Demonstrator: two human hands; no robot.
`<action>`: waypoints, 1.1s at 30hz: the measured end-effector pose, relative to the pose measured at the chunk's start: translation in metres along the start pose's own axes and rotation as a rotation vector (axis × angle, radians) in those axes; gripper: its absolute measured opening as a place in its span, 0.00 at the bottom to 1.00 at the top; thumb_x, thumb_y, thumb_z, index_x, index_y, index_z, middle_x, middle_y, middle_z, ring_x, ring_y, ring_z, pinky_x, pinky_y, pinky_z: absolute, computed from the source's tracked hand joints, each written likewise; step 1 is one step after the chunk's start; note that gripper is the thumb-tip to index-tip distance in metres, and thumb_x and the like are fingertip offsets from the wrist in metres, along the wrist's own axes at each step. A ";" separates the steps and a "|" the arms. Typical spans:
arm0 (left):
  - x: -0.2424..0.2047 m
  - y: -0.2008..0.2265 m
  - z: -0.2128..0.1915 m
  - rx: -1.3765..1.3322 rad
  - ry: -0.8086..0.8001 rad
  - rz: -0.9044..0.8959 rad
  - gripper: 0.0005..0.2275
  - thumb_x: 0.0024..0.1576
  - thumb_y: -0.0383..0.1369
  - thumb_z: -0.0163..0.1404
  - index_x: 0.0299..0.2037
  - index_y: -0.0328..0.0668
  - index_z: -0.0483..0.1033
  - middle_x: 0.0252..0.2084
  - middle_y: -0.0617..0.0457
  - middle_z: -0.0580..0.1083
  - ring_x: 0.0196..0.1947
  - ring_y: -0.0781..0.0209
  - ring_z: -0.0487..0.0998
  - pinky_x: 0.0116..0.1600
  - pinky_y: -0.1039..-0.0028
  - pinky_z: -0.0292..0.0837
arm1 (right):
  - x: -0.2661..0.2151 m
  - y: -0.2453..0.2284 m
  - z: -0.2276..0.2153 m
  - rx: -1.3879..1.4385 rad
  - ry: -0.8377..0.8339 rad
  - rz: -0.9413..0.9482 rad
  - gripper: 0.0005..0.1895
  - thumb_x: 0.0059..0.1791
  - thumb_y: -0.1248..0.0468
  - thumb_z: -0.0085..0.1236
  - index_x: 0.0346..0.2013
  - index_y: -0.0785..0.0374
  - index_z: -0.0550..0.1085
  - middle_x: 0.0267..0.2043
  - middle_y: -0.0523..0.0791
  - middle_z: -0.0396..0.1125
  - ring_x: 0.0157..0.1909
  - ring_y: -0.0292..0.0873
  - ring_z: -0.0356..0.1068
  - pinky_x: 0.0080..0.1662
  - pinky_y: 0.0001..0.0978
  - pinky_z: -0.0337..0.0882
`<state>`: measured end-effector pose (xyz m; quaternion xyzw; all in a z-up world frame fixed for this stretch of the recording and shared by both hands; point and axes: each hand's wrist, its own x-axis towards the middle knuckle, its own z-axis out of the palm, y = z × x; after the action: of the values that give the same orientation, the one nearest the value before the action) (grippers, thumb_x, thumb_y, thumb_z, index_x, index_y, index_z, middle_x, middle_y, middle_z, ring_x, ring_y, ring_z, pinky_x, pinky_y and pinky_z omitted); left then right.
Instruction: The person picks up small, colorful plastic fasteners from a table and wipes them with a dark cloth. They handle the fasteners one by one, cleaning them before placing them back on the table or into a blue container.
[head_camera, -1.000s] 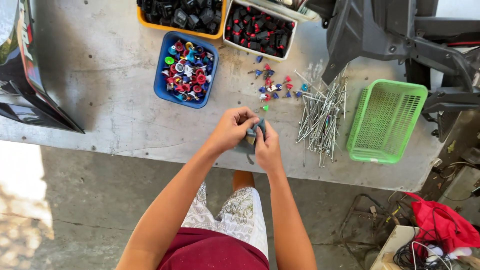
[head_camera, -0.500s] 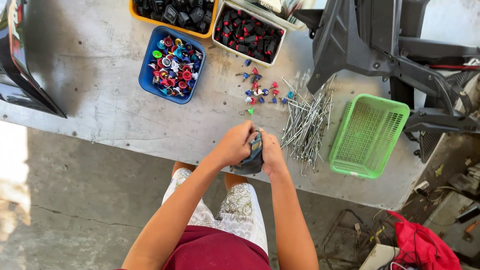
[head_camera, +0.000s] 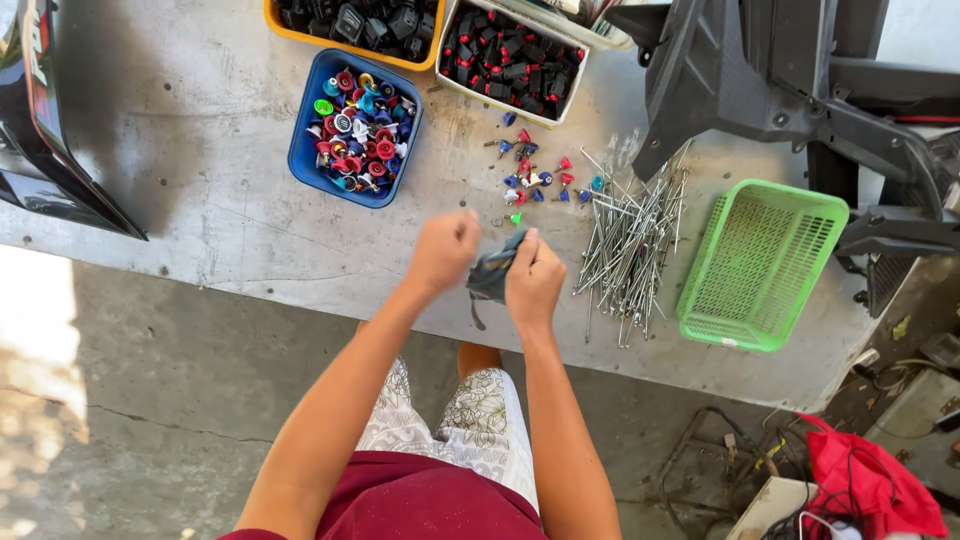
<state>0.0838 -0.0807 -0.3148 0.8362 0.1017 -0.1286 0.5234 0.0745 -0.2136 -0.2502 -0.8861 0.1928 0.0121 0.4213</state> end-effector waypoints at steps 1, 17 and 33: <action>0.016 -0.017 -0.011 0.000 -0.012 -0.002 0.19 0.64 0.39 0.43 0.20 0.40 0.68 0.16 0.43 0.67 0.23 0.44 0.73 0.34 0.62 0.70 | 0.002 0.008 0.000 -0.004 0.004 0.011 0.26 0.58 0.58 0.44 0.16 0.65 0.65 0.18 0.59 0.60 0.22 0.58 0.59 0.32 0.43 0.64; 0.067 -0.059 0.028 0.247 0.055 0.002 0.09 0.57 0.35 0.54 0.43 0.41 0.78 0.34 0.43 0.77 0.40 0.39 0.80 0.47 0.54 0.75 | -0.015 0.146 0.003 0.240 0.142 0.531 0.22 0.47 0.61 0.72 0.45 0.56 0.65 0.33 0.39 0.65 0.37 0.33 0.65 0.38 0.25 0.69; 0.068 -0.131 0.175 0.520 -0.167 0.121 0.16 0.54 0.36 0.59 0.48 0.39 0.71 0.43 0.41 0.73 0.39 0.35 0.81 0.43 0.50 0.78 | 0.022 0.161 -0.044 0.359 -0.253 0.424 0.05 0.45 0.71 0.67 0.34 0.66 0.78 0.22 0.49 0.71 0.24 0.39 0.71 0.27 0.31 0.73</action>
<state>0.0894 -0.1798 -0.5209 0.9335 -0.0281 -0.1872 0.3044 0.0318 -0.3458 -0.3451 -0.7288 0.3185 0.1759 0.5800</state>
